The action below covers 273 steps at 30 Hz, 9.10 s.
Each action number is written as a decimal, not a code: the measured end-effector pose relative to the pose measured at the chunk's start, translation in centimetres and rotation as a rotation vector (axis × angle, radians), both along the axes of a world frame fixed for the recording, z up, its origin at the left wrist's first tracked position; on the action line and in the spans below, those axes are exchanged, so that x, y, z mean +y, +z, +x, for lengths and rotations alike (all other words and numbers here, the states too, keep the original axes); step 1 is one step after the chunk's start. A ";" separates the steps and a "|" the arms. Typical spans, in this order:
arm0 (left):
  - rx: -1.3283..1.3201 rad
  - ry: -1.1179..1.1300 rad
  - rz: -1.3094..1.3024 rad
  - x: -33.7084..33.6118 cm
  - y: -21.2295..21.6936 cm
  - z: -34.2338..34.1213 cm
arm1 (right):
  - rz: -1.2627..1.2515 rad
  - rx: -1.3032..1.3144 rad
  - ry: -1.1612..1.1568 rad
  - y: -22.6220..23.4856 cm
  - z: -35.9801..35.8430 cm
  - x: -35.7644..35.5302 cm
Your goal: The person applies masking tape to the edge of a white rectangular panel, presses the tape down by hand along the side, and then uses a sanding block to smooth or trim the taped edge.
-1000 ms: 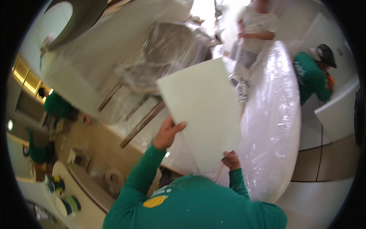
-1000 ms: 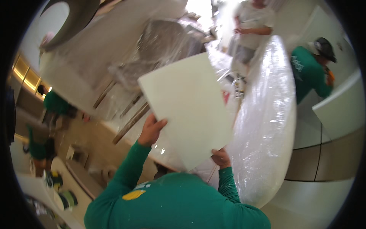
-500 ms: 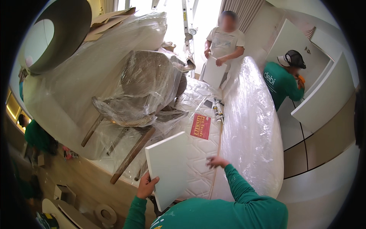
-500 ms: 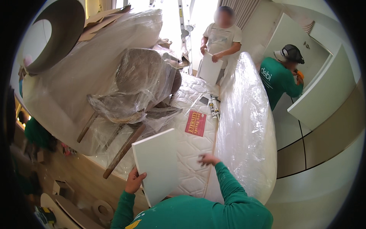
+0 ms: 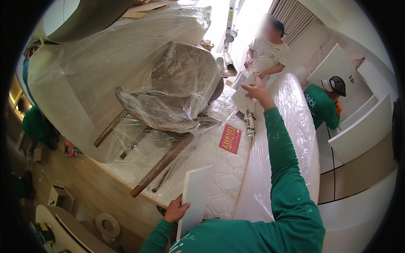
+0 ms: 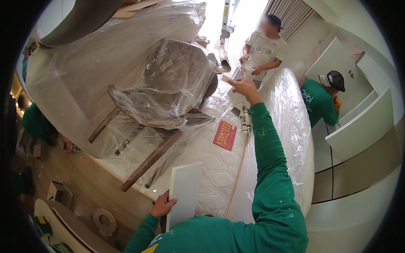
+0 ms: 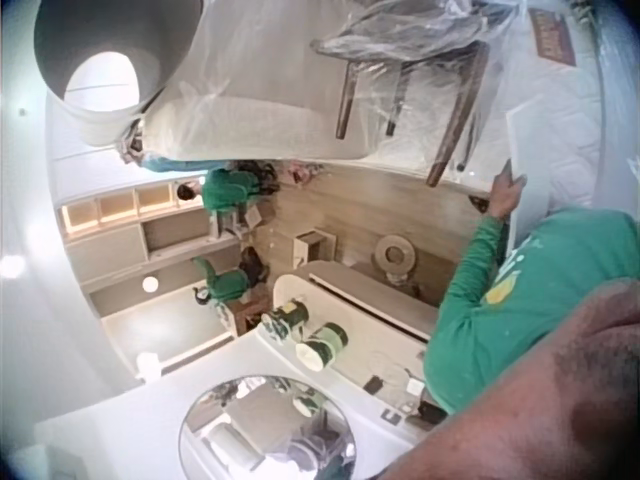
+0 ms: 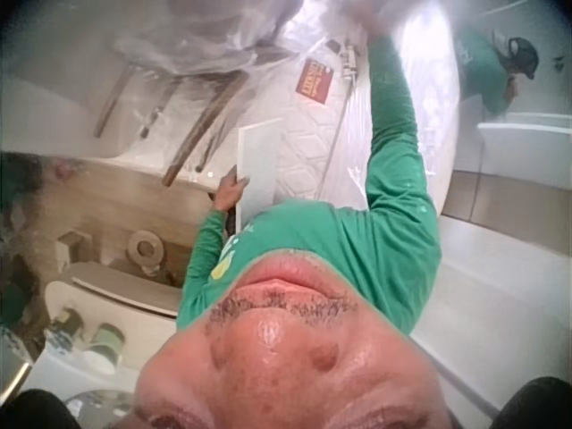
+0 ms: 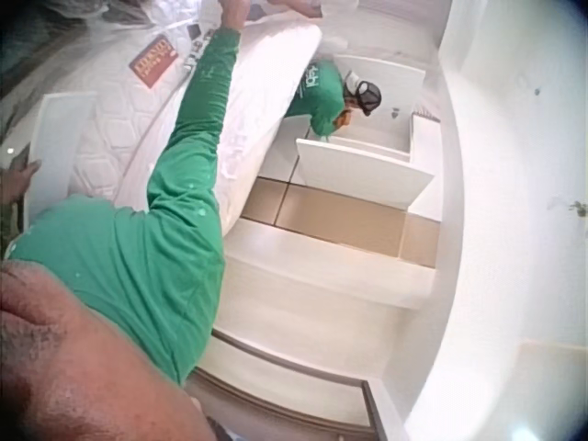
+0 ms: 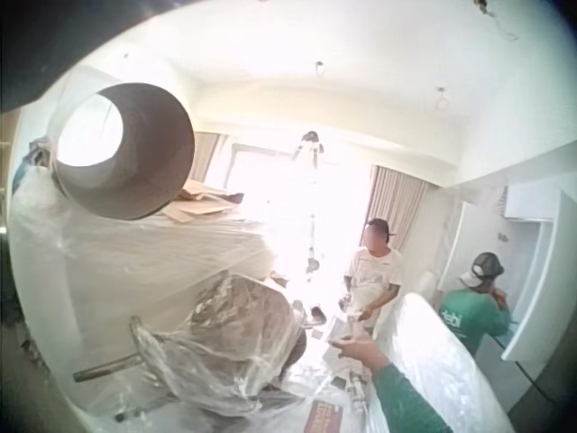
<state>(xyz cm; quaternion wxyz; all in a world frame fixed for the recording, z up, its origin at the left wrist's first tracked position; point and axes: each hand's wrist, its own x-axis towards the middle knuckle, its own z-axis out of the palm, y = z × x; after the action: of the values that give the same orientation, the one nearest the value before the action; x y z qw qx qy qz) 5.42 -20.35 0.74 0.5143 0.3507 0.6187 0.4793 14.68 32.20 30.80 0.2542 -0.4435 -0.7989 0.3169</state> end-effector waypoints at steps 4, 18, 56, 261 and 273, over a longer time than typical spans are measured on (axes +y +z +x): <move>0.043 -0.052 -0.007 0.4 1.5 -0.8 | 0.039 -0.023 0.033 0.3 0.2 -1.3; 0.256 -0.202 -0.013 4.2 0.6 -0.1 | -0.441 -0.069 -0.326 -16.1 29.5 -9.1; 0.479 -0.423 -0.146 9.3 -5.4 8.5 | -0.981 0.064 -0.316 -40.9 33.2 -18.7; -0.478 2.186 -0.575 -15.0 -35.3 38.1 | -1.824 -0.680 1.394 -60.5 -18.0 -45.6; 0.101 2.435 0.120 -14.2 -22.3 19.0 | -1.948 -0.650 1.577 -61.9 -16.7 -42.8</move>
<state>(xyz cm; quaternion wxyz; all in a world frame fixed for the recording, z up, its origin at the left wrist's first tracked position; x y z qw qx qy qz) 24.42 -34.55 -21.58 -0.3128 -0.4170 0.5392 0.6615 -2.05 -10.65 -31.11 -0.6302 0.0867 -0.3100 0.7065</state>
